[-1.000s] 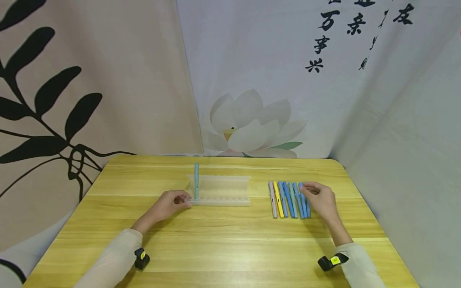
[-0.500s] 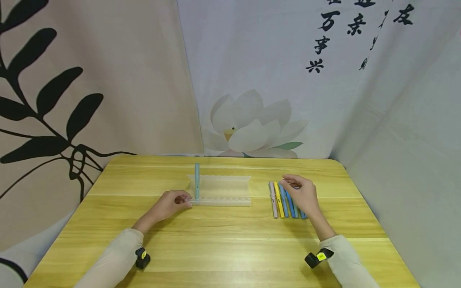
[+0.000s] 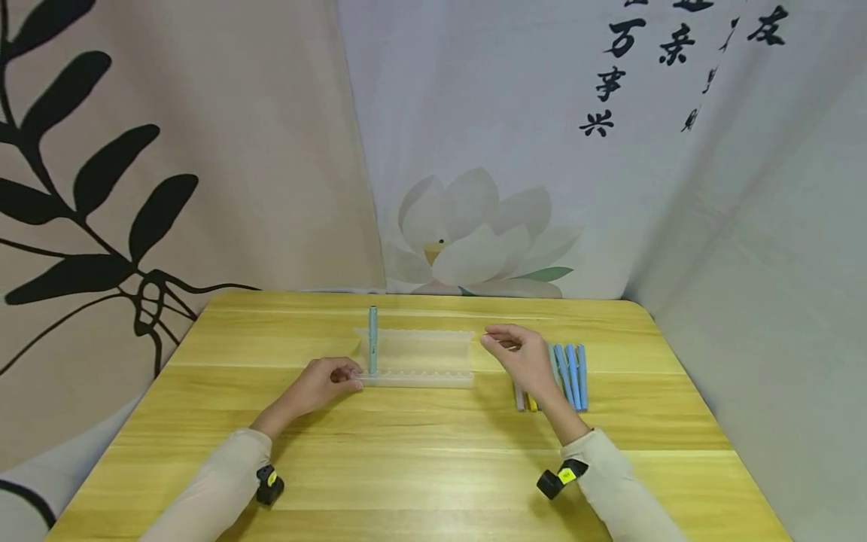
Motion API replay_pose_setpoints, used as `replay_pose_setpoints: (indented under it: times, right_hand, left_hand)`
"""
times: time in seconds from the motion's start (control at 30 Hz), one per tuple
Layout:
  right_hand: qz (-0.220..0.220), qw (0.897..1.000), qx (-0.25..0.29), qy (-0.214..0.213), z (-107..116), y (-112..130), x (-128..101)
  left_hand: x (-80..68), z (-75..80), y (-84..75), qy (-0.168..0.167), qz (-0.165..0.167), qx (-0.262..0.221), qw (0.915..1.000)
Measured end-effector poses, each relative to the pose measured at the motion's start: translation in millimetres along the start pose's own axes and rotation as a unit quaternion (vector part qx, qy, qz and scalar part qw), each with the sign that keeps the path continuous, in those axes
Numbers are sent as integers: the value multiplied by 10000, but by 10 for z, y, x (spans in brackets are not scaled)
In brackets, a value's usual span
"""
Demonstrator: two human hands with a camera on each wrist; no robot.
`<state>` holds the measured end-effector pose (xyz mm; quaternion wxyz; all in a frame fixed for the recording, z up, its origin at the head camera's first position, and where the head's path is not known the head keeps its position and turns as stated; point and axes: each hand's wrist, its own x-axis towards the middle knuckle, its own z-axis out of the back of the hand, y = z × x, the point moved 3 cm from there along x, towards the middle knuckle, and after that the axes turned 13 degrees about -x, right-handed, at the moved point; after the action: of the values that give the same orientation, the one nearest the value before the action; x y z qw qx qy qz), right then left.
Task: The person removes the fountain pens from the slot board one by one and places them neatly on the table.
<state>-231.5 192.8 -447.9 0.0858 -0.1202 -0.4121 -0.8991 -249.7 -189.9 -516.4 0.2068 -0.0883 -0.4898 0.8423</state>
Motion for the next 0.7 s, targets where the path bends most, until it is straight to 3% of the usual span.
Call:
replay_pose_setpoints:
  times: [0.43, 0.7]
  right_hand:
    - [118, 9986, 302, 418, -501, 369, 84]
    - [536, 9944, 538, 733, -848, 521, 91]
  left_hand:
    - [-3, -4, -25, -27, -53, -8, 10000]
    - [-8, -11, -14, 4, -125, 34, 9999]
